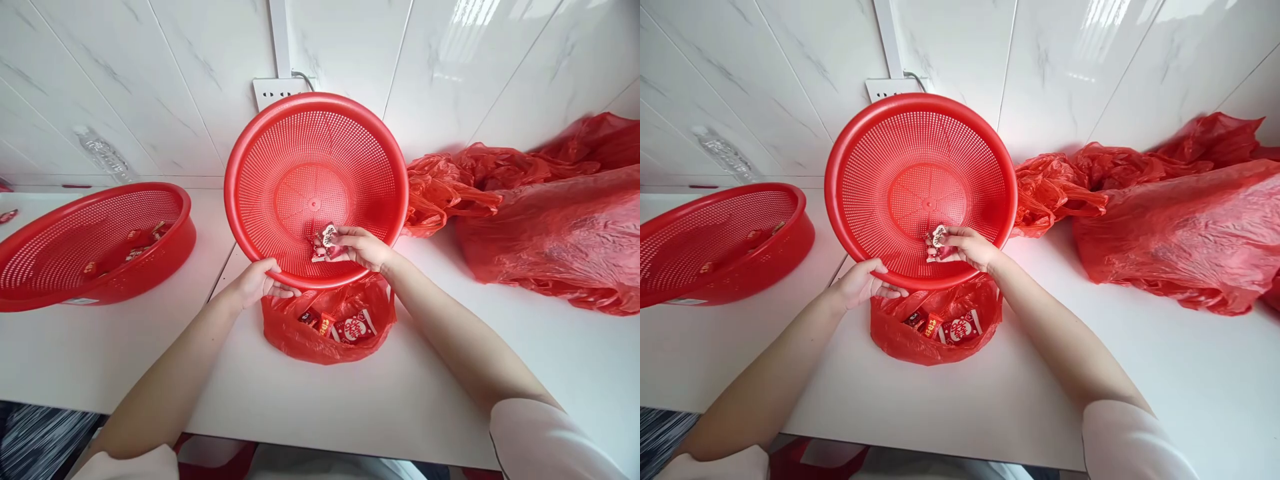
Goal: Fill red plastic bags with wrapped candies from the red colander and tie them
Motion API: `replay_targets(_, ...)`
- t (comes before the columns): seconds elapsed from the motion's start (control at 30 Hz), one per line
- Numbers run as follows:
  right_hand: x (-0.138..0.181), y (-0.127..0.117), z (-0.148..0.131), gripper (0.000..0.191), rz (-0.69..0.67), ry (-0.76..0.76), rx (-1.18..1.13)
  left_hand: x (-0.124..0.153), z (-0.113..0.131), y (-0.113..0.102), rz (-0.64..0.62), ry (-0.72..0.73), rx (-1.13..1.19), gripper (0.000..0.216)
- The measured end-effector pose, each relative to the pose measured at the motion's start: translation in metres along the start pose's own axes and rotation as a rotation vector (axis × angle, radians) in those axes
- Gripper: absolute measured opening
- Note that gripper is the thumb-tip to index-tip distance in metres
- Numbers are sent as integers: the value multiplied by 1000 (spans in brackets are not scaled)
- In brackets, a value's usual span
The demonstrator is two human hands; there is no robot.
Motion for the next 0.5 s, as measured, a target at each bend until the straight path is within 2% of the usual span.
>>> replay_targets(0.1, 3, 7, 5, 34, -69, 60, -5, 0, 1, 1, -7, 9, -12, 17)
replay_targets(0.27, 4, 11, 5, 47, -95, 101, 39, 2, 2, 2, -5, 2, -10, 15)
replay_targets(0.5, 1, 7, -4, 27, -58, -26, 176, 1, 2, 1, -1, 12, 0, 13)
Point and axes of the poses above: each hand's wrist, its own x-axis away from the middle knuckle, its own y-axis out of the palm, z = x × y, the point moved 8 cm from there along -x, towards the middle knuckle, and after that the axes turned 12 degrees about -y, right-handed, at the moved point
